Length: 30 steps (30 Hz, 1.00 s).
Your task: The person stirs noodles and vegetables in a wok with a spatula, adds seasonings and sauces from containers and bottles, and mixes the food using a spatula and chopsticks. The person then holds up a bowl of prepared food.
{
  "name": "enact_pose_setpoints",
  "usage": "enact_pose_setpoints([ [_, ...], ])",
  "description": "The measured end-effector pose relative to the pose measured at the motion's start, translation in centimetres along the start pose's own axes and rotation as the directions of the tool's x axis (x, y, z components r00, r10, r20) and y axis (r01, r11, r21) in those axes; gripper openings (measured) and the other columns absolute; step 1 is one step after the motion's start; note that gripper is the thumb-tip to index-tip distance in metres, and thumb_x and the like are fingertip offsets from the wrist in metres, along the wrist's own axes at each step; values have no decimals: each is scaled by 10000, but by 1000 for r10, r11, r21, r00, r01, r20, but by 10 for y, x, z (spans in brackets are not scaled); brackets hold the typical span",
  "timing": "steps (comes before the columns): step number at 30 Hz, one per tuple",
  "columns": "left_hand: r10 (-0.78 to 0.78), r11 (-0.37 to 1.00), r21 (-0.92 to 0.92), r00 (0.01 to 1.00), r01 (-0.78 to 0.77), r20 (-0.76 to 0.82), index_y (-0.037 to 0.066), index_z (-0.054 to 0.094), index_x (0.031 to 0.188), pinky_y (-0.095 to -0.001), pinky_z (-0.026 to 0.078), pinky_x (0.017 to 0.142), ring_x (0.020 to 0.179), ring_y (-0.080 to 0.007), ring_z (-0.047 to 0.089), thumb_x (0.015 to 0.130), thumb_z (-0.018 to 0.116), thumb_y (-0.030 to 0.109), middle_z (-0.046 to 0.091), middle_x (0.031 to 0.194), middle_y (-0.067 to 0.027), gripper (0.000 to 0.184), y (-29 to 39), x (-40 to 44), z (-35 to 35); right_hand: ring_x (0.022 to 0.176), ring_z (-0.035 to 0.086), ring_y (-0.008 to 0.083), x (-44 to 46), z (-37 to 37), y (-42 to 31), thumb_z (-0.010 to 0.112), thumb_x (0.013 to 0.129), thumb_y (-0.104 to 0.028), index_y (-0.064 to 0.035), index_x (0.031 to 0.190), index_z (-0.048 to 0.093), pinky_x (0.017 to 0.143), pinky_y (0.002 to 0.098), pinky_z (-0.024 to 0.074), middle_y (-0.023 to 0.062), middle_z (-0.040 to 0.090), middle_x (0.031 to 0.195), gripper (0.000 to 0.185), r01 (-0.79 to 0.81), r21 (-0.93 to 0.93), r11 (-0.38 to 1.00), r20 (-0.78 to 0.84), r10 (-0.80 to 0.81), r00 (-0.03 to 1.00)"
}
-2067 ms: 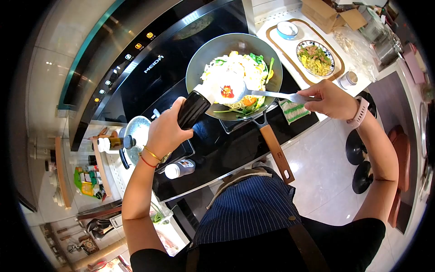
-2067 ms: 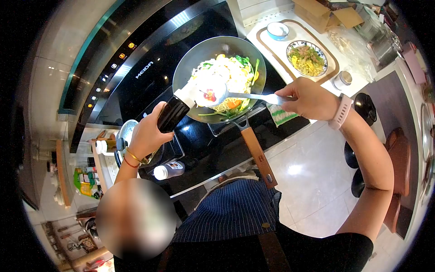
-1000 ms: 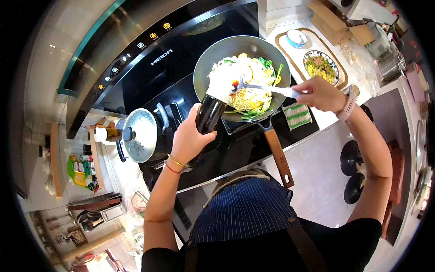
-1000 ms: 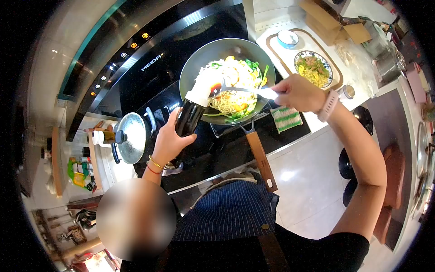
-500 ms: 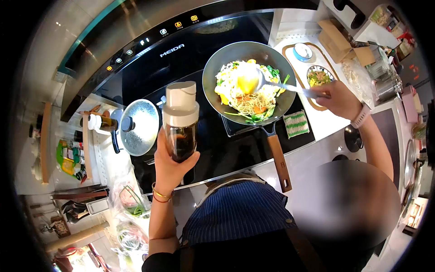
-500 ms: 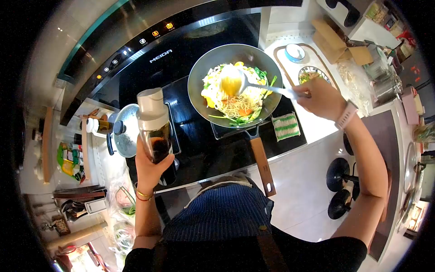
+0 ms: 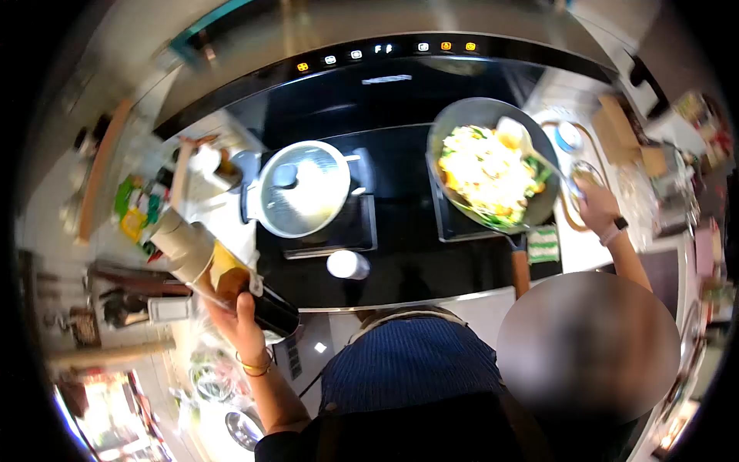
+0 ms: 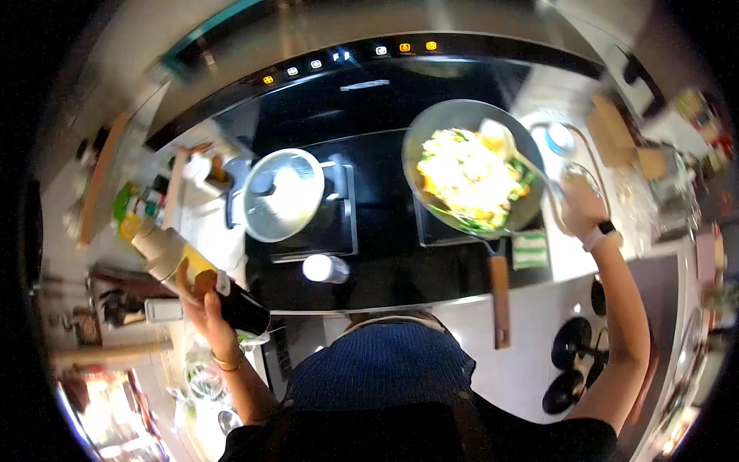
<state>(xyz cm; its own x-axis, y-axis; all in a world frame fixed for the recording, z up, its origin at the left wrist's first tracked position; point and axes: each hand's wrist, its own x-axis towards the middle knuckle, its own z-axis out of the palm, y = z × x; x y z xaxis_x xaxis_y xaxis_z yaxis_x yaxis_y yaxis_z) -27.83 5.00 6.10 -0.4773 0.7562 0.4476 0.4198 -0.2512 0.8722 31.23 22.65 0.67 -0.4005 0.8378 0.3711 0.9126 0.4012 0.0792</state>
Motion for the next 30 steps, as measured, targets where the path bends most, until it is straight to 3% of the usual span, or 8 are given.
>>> enact_pose_setpoints([
  [2,-72,996,51,995,76,-68,-4,312,1352,-270,430,765,876,-157,532,849,617,262,551,1047,-104,646,-19,-4,-35,761,598,348,8,5,-17,572,771,-129,-83,1122,606,657,427,464,178,621,815,355,-295,73,953,353,252,901],
  [3,-139,990,-9,989,139,-42,-1,195,1399,-311,365,963,1150,-188,436,787,636,-7,396,1313,-122,754,-28,-3,-54,763,586,360,-3,32,7,581,783,-195,-87,1052,638,649,449,438,179,610,775,295,-256,160,953,335,191,922],
  [7,-165,972,-163,986,167,27,24,245,1350,-324,416,929,1099,-194,502,775,658,-14,470,1220,-109,708,-53,12,-90,884,584,344,34,18,-48,624,780,-182,-27,1026,620,734,423,467,170,623,937,290,-156,-316,936,294,252,922],
  [9,-139,973,-178,989,147,58,18,277,1322,-322,428,921,1110,-188,505,747,683,-15,475,1225,-101,705,-67,24,-101,960,571,336,83,17,-136,632,783,-152,-11,1043,609,780,406,469,163,610,1024,297,139,96,986,-107,-129,986],
  [13,-160,926,-319,976,201,149,26,289,1320,-310,458,890,1114,-175,502,730,702,-18,480,1223,-98,721,-81,57,-108,815,608,227,184,-54,-405,743,739,-197,-15,1192,532,719,324,496,162,567,1164,532,96,887,452,116,-418,901],
  [16,-77,893,-405,952,198,296,31,302,1322,-306,444,912,1116,-167,499,747,693,-18,490,1221,-83,697,-115,90,-122,937,602,231,243,-39,-547,788,693,-297,-34,1245,481,831,313,469,161,525,1233,684,138,962,234,11,-542,840],
  [23,-2,958,-281,986,50,168,-4,194,1318,-345,459,882,1068,-225,534,837,667,114,478,1206,-176,685,-181,171,-162,620,571,82,359,6,-686,778,711,-307,-47,1057,579,445,222,456,24,612,832,477,-49,985,-167,-37,-476,879],
  [30,-231,953,-157,955,261,186,38,303,1323,-299,490,807,931,-177,617,856,631,99,534,1200,-126,573,-208,91,-217,847,637,277,501,70,-761,787,657,-269,3,1048,541,743,345,505,168,647,952,536,164,946,279,-185,51,981],
])
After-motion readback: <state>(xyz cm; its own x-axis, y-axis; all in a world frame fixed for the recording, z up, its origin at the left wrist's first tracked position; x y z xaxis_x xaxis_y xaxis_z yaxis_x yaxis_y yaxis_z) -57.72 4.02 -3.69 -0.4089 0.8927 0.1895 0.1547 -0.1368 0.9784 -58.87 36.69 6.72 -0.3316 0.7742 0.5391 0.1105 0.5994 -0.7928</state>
